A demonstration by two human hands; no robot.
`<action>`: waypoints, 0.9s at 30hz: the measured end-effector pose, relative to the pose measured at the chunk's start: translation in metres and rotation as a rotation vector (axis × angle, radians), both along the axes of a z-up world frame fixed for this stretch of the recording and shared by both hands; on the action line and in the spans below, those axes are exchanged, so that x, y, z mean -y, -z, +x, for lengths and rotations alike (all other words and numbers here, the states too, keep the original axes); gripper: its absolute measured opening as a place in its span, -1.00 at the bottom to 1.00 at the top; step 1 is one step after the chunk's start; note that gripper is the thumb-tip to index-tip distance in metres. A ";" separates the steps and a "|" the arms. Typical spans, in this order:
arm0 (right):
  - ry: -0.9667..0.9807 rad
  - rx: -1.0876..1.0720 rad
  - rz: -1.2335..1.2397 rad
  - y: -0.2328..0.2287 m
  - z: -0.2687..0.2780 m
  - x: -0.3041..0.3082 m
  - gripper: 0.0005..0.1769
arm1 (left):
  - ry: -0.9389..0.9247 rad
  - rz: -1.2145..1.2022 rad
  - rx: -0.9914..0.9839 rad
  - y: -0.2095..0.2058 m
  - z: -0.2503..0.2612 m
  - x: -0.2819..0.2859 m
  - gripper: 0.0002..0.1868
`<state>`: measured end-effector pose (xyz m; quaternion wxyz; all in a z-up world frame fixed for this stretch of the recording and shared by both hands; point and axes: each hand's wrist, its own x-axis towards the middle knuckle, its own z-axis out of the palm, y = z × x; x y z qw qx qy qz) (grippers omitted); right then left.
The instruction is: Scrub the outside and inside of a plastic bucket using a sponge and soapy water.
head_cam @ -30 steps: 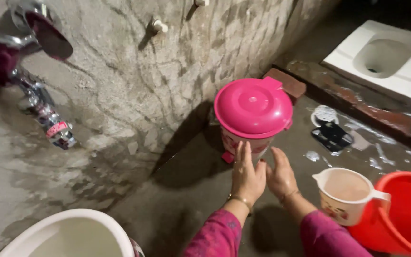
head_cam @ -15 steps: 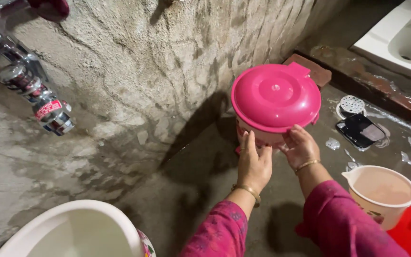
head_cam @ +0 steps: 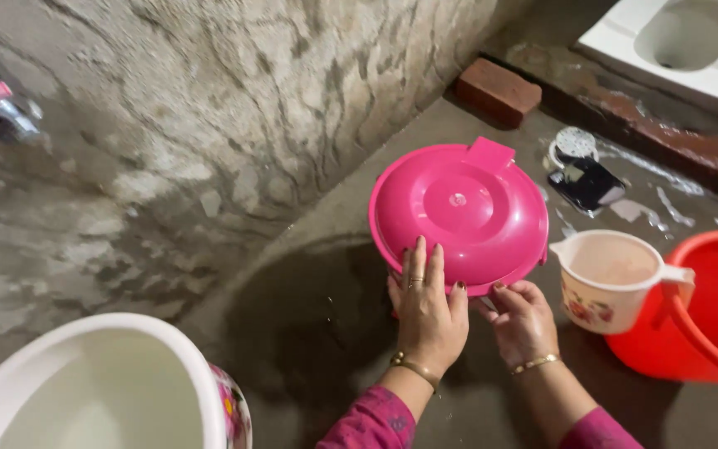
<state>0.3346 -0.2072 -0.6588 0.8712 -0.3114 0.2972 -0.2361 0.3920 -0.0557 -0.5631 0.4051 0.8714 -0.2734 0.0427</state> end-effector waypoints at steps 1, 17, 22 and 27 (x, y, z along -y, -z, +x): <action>0.004 -0.009 0.002 -0.001 -0.012 0.004 -0.87 | 0.004 0.002 -0.009 -0.001 -0.009 -0.001 -0.33; -0.310 -0.009 -0.088 -0.009 -0.160 0.035 -0.90 | 0.064 0.148 0.237 0.022 -0.167 -0.025 -0.30; -0.328 -0.149 -0.149 -0.024 -0.195 0.049 -0.92 | 0.166 0.188 0.225 -0.003 -0.206 -0.007 -0.28; -0.226 -0.379 -0.578 -0.021 -0.261 0.099 -0.72 | 0.375 0.131 0.240 -0.007 -0.245 0.028 -0.30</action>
